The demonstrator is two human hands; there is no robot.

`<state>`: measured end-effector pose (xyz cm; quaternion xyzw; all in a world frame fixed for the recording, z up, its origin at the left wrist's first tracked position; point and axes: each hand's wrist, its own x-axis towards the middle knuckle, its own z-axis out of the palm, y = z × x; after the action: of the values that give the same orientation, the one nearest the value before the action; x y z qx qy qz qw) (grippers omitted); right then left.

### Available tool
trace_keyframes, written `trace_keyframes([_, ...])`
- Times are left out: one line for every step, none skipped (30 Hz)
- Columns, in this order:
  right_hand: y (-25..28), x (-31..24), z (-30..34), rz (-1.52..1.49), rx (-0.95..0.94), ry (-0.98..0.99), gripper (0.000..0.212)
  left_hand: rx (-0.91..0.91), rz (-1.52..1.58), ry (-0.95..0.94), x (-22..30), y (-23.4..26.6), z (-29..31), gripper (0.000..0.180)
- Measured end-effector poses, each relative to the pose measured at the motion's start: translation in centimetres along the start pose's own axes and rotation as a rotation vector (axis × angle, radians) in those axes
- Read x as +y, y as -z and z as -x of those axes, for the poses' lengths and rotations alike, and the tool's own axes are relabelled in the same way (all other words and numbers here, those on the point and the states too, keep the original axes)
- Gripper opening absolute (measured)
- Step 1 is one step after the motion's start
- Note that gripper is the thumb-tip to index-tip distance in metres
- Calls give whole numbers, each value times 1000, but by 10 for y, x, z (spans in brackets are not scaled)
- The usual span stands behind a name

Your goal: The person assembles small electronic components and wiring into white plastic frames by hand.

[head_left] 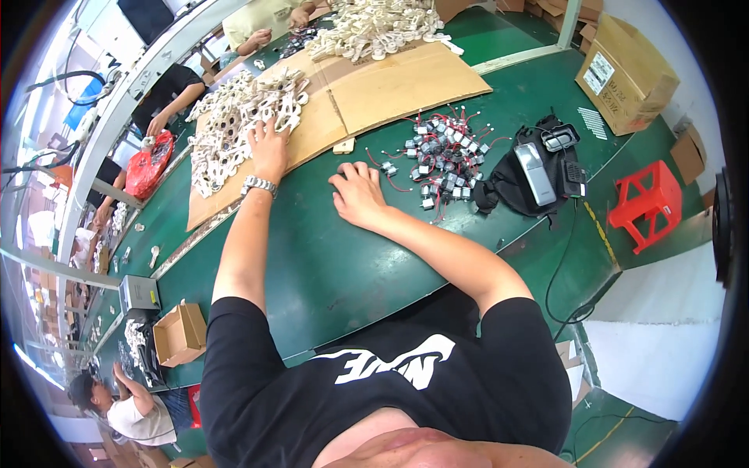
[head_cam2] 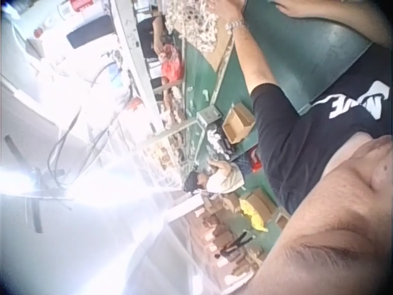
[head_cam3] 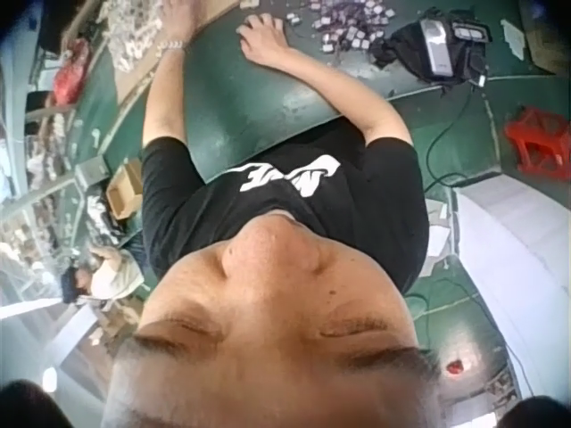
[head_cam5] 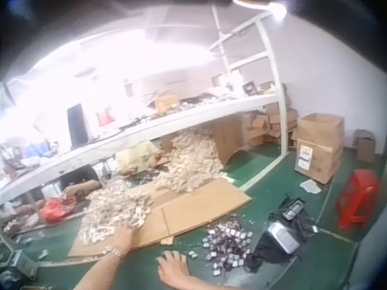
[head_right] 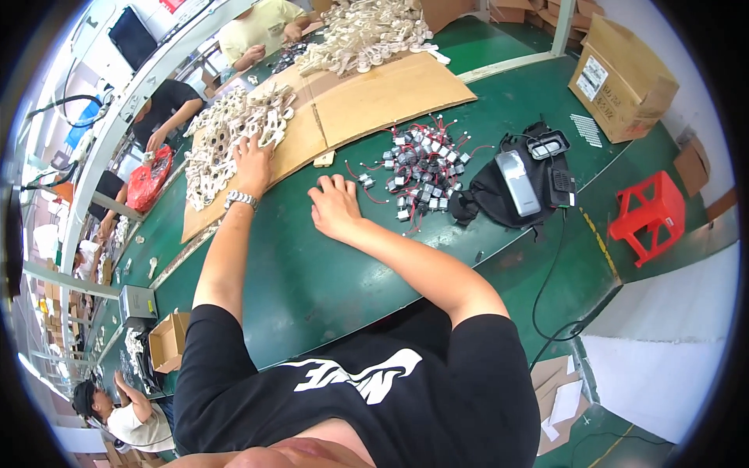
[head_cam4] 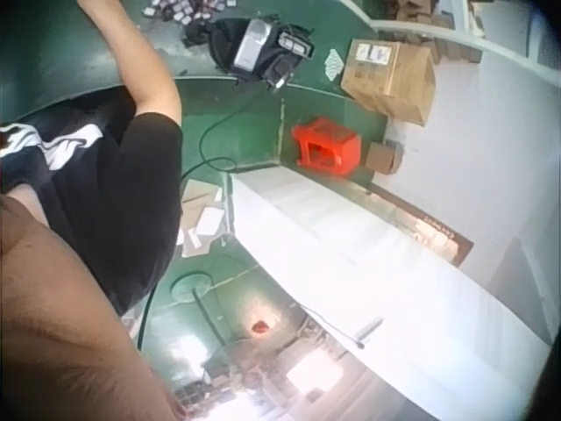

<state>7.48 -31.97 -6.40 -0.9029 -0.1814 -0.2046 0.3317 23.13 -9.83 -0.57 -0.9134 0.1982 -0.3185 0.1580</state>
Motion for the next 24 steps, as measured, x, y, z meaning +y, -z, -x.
trace_keyframes([2, 5, -1, 9, -67, -23, 35, -12, 40, -13, 4, -1, -5, 33])
trace_keyframes([15, -3, -9, 7, -136, -36, 36, -28, 67, -19, -1, -3, -5, 33])
trace_keyframes([28, -9, -20, 11, -400, -134, 37, 35, 147, -49, -5, -8, -5, 35])
trace_keyframes([43, -16, -32, -70, -475, -144, 38, 2, 182, -53, -5, -10, -5, 36])
trace_keyframes([57, -18, -42, -153, -548, -158, 38, -33, 218, -58, -3, -13, -5, 38])
trace_keyframes([72, -19, -52, -151, -508, -47, 36, 6, 259, -91, -8, -13, -3, 37])
trace_keyframes([87, -19, -66, -157, -462, 20, 33, 12, 289, -131, -13, -13, -2, 36])
trace_keyframes([100, -12, -83, -163, -417, 82, 30, 16, 323, -173, -15, -11, -4, 35])
trace_keyframes([110, 7, -103, -294, -379, 77, 26, 67, 377, -214, -9, 2, -10, 35])
trace_keyframes([105, 37, -122, -345, -254, 78, 27, 85, 407, -259, -7, 7, -19, 35])
trace_keyframes([120, 49, -145, -368, -304, -60, 28, 96, 419, -289, -18, 12, -23, 35])
trace_keyframes([123, 82, -168, -300, -265, -78, 33, 94, 411, -322, -20, 19, -36, 33])
trace_keyframes([127, 118, -188, -350, -231, -122, 40, 102, 375, -344, -26, 17, -51, 31])
trace_keyframes([126, 165, -207, -347, -144, -153, 45, 81, 405, -330, -24, 16, -72, 29])
trace_keyframes([138, 225, -222, -155, -64, -222, 45, 71, 452, -324, -10, 7, -101, 27])
trace_keyframes([144, 272, -229, -188, 103, -375, 58, 81, 481, -291, 3, -5, -127, 26])
trace_keyframes([159, 306, -237, -66, 203, -496, 62, 87, 499, -253, 10, -19, -150, 26])
trace_keyframes([171, 331, -243, 59, 307, -613, 65, -73, 507, -161, 13, -38, -172, 32])
trace_keyframes([173, 347, -246, 38, 433, -726, 66, -66, 512, -90, 16, -64, -191, 37])
trace_keyframes([172, 356, -253, 6, 561, -834, 68, -59, 503, -16, 16, -83, -207, 43])
trace_keyframes([171, 366, -257, -39, 458, -945, 68, -184, 518, 112, 12, -99, -220, 55])
trace_keyframes([179, 398, -254, -68, 413, -902, 69, -196, 557, 180, 18, -123, -239, 59])
trace_keyframes([188, 432, -249, -86, 373, -860, 70, -205, 606, 244, 29, -142, -261, 63])
trace_keyframes([196, 458, -235, 4, 247, -793, 78, -236, 723, 317, 56, -151, -271, 72])
